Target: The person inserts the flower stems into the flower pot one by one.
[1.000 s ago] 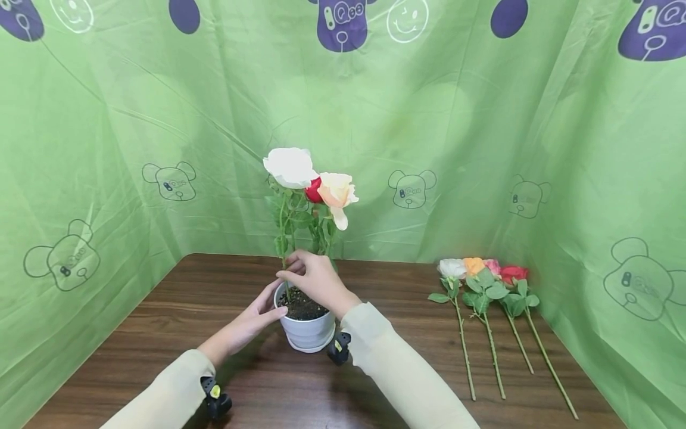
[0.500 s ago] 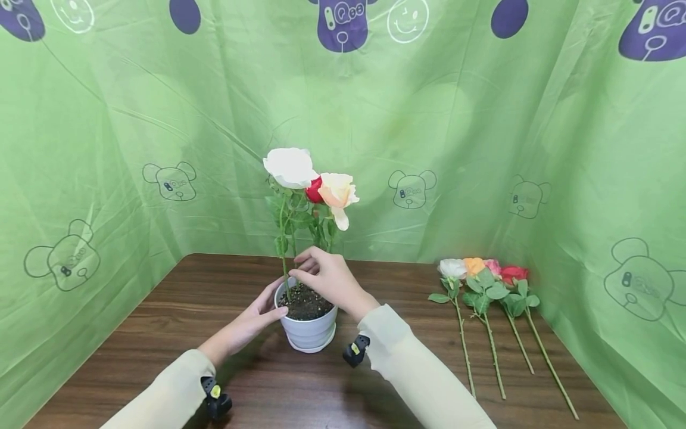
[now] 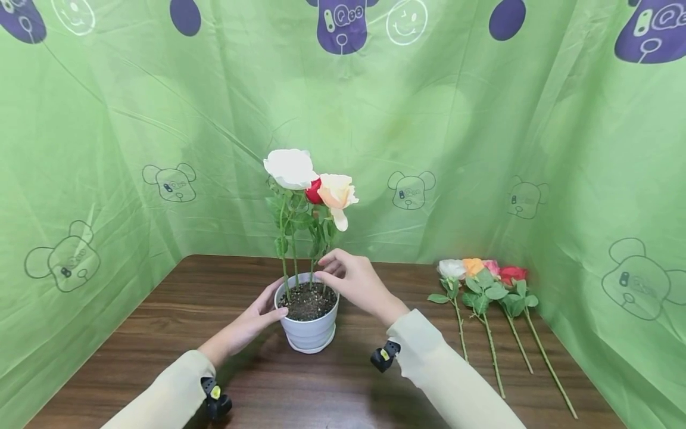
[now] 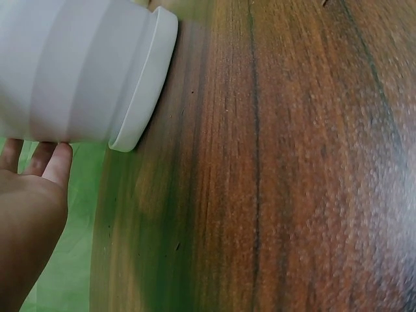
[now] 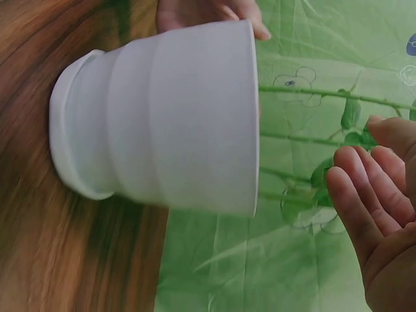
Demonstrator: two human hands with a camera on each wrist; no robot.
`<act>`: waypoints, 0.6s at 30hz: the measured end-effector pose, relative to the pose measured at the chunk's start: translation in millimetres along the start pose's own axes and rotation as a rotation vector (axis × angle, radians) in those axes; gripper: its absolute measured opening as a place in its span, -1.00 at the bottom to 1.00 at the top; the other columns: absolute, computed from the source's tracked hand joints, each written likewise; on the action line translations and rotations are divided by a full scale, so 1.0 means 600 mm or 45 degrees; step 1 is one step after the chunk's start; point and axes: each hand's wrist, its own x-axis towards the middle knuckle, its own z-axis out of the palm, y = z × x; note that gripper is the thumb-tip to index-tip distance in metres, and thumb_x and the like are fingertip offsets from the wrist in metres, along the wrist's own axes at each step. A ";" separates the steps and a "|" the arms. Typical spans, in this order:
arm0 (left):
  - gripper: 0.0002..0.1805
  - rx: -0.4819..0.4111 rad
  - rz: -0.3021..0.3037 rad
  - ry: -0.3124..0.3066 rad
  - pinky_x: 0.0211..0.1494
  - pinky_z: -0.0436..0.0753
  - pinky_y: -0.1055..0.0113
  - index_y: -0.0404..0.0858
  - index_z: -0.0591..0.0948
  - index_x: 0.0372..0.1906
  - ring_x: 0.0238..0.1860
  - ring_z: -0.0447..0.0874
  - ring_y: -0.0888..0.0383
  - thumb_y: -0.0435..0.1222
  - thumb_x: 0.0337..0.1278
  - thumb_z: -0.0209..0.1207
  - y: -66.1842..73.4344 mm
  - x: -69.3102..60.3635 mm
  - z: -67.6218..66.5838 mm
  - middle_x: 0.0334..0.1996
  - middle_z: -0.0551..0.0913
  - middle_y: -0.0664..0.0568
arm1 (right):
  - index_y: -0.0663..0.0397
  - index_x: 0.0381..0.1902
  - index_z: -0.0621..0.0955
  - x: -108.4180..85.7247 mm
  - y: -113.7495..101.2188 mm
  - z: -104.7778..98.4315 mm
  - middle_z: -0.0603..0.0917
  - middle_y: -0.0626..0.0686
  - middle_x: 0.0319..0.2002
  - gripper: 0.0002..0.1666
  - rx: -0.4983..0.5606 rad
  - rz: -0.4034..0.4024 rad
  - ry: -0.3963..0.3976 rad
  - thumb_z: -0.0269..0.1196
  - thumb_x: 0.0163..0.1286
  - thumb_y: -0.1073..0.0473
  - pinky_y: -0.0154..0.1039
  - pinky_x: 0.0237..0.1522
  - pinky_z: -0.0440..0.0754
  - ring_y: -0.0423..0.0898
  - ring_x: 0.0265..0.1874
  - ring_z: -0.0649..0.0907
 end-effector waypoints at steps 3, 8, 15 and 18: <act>-0.17 0.003 -0.002 0.007 0.50 0.09 -0.06 -0.07 -0.04 0.62 0.55 -0.06 -0.09 -0.29 0.43 0.14 -0.001 -0.001 0.000 0.60 -0.04 -0.07 | 0.01 -0.08 0.67 -0.013 0.009 -0.011 0.73 -0.23 -0.33 -0.74 -0.028 0.020 0.001 0.39 0.35 0.05 -0.22 -0.34 0.67 -0.28 -0.39 0.70; -0.18 0.004 -0.036 0.023 0.50 0.11 -0.01 0.01 -0.01 0.61 0.54 -0.03 -0.06 -0.29 0.42 0.15 -0.001 -0.001 0.000 0.59 -0.01 -0.03 | -0.07 -0.10 0.67 -0.037 0.033 -0.033 0.72 -0.22 -0.33 -0.78 -0.062 0.071 -0.002 0.39 0.35 0.04 -0.24 -0.36 0.68 -0.26 -0.39 0.70; -0.17 -0.004 -0.002 0.007 0.50 0.10 -0.04 -0.05 -0.03 0.62 0.55 -0.05 -0.07 -0.30 0.43 0.14 0.000 0.001 0.000 0.59 -0.03 -0.07 | -0.07 -0.13 0.67 -0.075 0.075 -0.062 0.73 -0.22 -0.34 -0.81 -0.160 0.115 -0.012 0.40 0.34 0.07 -0.26 -0.34 0.66 -0.27 -0.41 0.68; -0.17 -0.004 0.006 0.005 0.50 0.10 -0.04 -0.06 -0.02 0.62 0.54 -0.04 -0.08 -0.30 0.42 0.15 0.000 0.000 0.000 0.59 -0.02 -0.08 | -0.01 -0.14 0.67 -0.098 0.098 -0.074 0.73 -0.19 -0.34 -0.80 -0.195 0.167 -0.034 0.40 0.34 0.08 -0.27 -0.33 0.66 -0.26 -0.41 0.67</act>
